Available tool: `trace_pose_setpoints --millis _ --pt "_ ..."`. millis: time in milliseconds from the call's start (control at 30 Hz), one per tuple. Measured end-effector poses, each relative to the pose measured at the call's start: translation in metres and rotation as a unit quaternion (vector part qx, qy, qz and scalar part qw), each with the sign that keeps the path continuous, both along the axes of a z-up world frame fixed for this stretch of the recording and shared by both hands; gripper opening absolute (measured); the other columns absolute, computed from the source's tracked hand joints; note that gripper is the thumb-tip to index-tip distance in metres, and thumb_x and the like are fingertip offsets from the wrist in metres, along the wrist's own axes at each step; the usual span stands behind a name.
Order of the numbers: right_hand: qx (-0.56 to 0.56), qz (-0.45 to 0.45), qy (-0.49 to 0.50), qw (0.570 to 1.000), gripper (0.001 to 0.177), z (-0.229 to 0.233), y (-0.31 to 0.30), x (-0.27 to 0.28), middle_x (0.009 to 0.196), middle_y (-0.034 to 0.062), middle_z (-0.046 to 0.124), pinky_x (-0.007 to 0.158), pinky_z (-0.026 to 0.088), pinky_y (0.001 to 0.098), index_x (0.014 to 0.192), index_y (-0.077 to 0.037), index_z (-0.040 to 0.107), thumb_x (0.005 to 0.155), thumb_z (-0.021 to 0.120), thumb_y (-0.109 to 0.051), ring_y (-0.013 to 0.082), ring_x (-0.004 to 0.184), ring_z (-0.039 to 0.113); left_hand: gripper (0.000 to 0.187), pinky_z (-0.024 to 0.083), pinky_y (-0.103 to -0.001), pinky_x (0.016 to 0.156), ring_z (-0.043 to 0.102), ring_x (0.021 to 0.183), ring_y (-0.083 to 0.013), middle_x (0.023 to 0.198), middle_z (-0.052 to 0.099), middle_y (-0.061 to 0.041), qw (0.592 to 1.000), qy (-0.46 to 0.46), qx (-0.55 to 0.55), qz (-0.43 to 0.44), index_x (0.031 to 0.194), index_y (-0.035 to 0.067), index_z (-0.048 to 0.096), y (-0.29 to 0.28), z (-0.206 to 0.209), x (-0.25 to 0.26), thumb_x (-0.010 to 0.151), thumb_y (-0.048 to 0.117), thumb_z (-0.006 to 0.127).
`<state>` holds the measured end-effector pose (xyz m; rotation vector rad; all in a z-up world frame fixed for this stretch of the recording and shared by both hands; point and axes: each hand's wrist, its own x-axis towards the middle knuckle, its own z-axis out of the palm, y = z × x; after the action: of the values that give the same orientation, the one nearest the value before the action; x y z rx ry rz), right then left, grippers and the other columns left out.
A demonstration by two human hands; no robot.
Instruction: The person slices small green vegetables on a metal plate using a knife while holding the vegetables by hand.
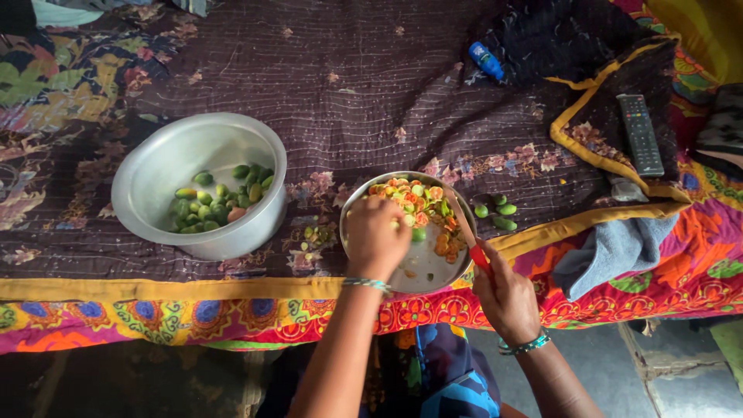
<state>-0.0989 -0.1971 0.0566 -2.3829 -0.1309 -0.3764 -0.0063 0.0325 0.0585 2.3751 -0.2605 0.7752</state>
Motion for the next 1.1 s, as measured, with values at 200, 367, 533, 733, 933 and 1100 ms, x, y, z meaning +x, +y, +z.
trace_pose_setpoints --millis 200,367,533,733,933,1100 --pt "-0.020 0.000 -0.003 1.000 0.049 0.001 0.004 -0.002 0.065 0.0167 0.068 0.057 0.054 0.0474 0.141 -0.010 0.057 0.092 0.063 -0.016 0.0353 0.062 0.071 0.006 0.052 -0.046 0.082 0.065 0.091 -0.0335 0.090 0.069 -0.011 0.987 0.038 -0.019 0.153 0.077 0.013 0.072 0.087 0.002 -0.016 0.078 0.015 0.079" --pt "-0.024 -0.004 0.000 1.000 0.047 0.000 0.009 -0.002 0.064 0.0167 0.068 0.057 0.054 0.0475 0.139 -0.011 0.058 0.093 0.064 -0.017 0.0354 0.061 0.071 0.002 0.052 -0.046 0.085 0.065 0.094 -0.0360 0.094 0.070 -0.011 0.985 0.053 -0.012 0.165 0.082 0.013 0.076 0.127 -0.012 -0.028 0.080 0.012 0.077" --pt "-0.030 -0.002 -0.006 1.000 0.048 0.000 0.009 -0.003 0.065 0.0172 0.068 0.056 0.053 0.0481 0.140 -0.010 0.058 0.092 0.063 -0.017 0.0356 0.061 0.071 0.002 0.052 -0.045 0.086 0.065 0.097 -0.0337 0.096 0.070 -0.009 0.979 0.098 -0.032 0.173 0.080 0.013 0.076 0.132 -0.009 -0.034 0.079 0.012 0.078" --pt "-0.031 -0.003 -0.002 1.000 0.049 0.000 0.008 -0.003 0.062 0.0169 0.067 0.055 0.053 0.0484 0.140 -0.010 0.058 0.092 0.064 -0.017 0.0353 0.058 0.070 0.014 0.055 -0.044 0.081 0.071 0.093 -0.0315 0.095 0.076 -0.006 0.979 0.111 -0.037 0.167 0.098 0.016 0.077 0.134 -0.012 -0.034 0.088 0.008 0.071" --pt "-0.039 -0.001 0.001 0.999 0.047 0.000 0.008 -0.003 0.062 0.0163 0.067 0.055 0.053 0.0482 0.139 -0.010 0.058 0.093 0.064 -0.018 0.0345 0.058 0.070 0.020 0.056 -0.042 0.082 0.072 0.092 -0.0299 0.098 0.076 -0.009 0.975 0.138 -0.055 0.166 0.108 0.015 0.074 0.118 -0.007 -0.035 0.088 0.014 0.073" --pt "-0.026 0.013 -0.007 1.000 0.050 -0.002 0.008 -0.003 0.066 0.0145 0.070 0.056 0.055 0.0468 0.141 -0.010 0.057 0.092 0.064 -0.017 0.0331 0.059 0.072 0.023 0.053 -0.044 0.088 0.063 0.103 -0.0346 0.108 0.071 -0.011 0.991 0.082 -0.029 0.100 0.105 0.014 0.073 0.065 -0.003 -0.044 0.082 0.015 0.076"
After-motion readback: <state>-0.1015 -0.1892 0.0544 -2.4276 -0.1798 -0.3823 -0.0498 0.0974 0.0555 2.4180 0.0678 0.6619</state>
